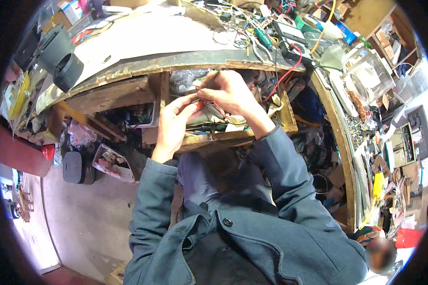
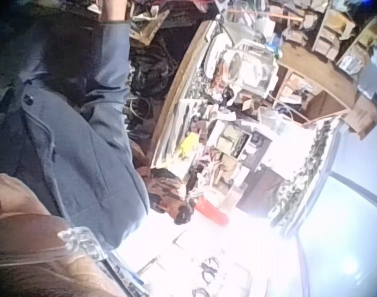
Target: The person cleans a small black electronic component with a white cloth, then uses pliers to strip and insert wires into the component. They repeatedly adjust the wires and the component while seated at a cluttered workbench.
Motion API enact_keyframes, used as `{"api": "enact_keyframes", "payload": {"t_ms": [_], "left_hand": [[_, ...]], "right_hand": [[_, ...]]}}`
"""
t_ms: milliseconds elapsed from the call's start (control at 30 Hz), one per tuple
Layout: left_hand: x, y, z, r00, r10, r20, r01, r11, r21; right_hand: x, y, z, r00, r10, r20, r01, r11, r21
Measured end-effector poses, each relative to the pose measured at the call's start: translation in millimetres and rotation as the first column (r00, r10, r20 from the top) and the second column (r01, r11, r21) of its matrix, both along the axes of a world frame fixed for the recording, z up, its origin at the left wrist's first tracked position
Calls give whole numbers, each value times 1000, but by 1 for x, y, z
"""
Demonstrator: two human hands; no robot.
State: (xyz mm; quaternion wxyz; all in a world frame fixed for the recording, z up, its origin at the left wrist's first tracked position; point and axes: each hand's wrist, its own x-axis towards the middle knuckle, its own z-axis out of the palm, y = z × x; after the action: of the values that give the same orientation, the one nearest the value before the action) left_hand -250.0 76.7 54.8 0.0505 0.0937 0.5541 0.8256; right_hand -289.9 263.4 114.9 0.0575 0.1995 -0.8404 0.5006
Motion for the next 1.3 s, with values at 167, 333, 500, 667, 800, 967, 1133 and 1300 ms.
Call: {"api": "enact_keyframes", "payload": {"t_ms": [167,333,500,667,800,967,1133,1300], "left_hand": [[-6,0,-4,1000,-11,28,9,999,44],[-13,-9,0,989,-40,145,0,963,271],[-15,-14,-3,981,-56,183,2,959,285],[-14,-13,-4,985,-44,166,1,968,249],[-14,-13,-4,988,-40,150,2,969,246],[-13,-12,-2,989,-33,146,-3,970,244],[-12,-7,-6,990,69,124,-89,983,160],[-11,-5,-3,985,120,126,-132,987,90]], "right_hand": [[-18,4,4,995,86,55,-86,996,0],[7,-4,-1,998,59,26,-41,888,-459],[31,-13,-34,995,24,-97,-59,924,-378],[35,-19,-41,990,-34,-136,-19,927,-375],[35,-20,-41,994,-33,-108,-7,934,-356],[32,-20,-46,979,-68,-190,3,946,-325],[34,-24,-43,923,-98,-373,21,978,-205],[32,-21,-38,923,-59,-380,25,995,-95]]}}
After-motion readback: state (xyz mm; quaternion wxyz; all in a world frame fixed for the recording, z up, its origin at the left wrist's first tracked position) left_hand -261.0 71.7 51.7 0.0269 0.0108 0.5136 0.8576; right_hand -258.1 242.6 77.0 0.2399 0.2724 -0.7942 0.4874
